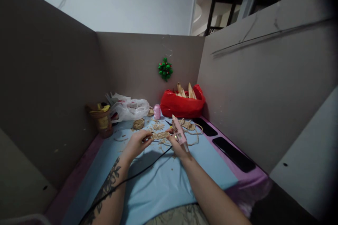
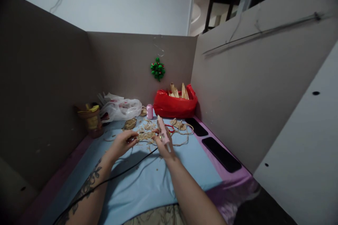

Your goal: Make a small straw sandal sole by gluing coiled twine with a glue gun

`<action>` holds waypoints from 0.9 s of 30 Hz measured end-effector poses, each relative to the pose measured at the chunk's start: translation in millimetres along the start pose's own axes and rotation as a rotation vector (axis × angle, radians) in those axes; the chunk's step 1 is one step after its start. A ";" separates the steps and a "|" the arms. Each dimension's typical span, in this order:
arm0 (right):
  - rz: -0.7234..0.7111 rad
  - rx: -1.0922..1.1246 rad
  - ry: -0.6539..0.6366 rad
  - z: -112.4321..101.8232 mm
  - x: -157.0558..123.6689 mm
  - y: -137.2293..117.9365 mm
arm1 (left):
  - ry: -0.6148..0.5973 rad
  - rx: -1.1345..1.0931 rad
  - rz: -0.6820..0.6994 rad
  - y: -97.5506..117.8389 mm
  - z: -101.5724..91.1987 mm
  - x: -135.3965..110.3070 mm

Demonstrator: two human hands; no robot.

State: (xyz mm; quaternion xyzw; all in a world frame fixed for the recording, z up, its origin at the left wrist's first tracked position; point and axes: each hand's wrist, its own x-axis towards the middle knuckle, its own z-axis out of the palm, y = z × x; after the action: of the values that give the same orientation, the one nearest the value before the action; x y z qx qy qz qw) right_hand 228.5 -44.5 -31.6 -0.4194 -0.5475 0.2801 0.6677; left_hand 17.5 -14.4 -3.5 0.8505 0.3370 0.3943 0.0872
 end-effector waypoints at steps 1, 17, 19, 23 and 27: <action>-0.003 0.008 -0.007 0.0 0.1 -0.1 | -0.003 0.003 -0.006 -0.2 0.1 0.0; -0.109 -0.161 0.079 1.3 -3.1 9.4 | 0.266 -0.037 -0.020 12.8 0.8 2.3; -0.138 -0.216 0.126 2.4 -3.7 13.1 | 0.328 -0.082 -0.089 22.7 6.1 2.0; -0.150 -0.242 0.174 6.5 -6.7 17.5 | 0.079 -0.437 -0.527 38.7 26.2 3.7; -0.216 -0.251 0.140 10.7 -10.9 20.6 | -0.034 -0.902 -0.755 40.7 38.7 5.8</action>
State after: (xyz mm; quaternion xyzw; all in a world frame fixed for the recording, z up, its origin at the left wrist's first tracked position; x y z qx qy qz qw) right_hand 217.3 -40.7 -54.3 -0.4566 -0.5724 0.1064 0.6727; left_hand 68.9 -36.9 -9.1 0.5569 0.4139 0.4266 0.5802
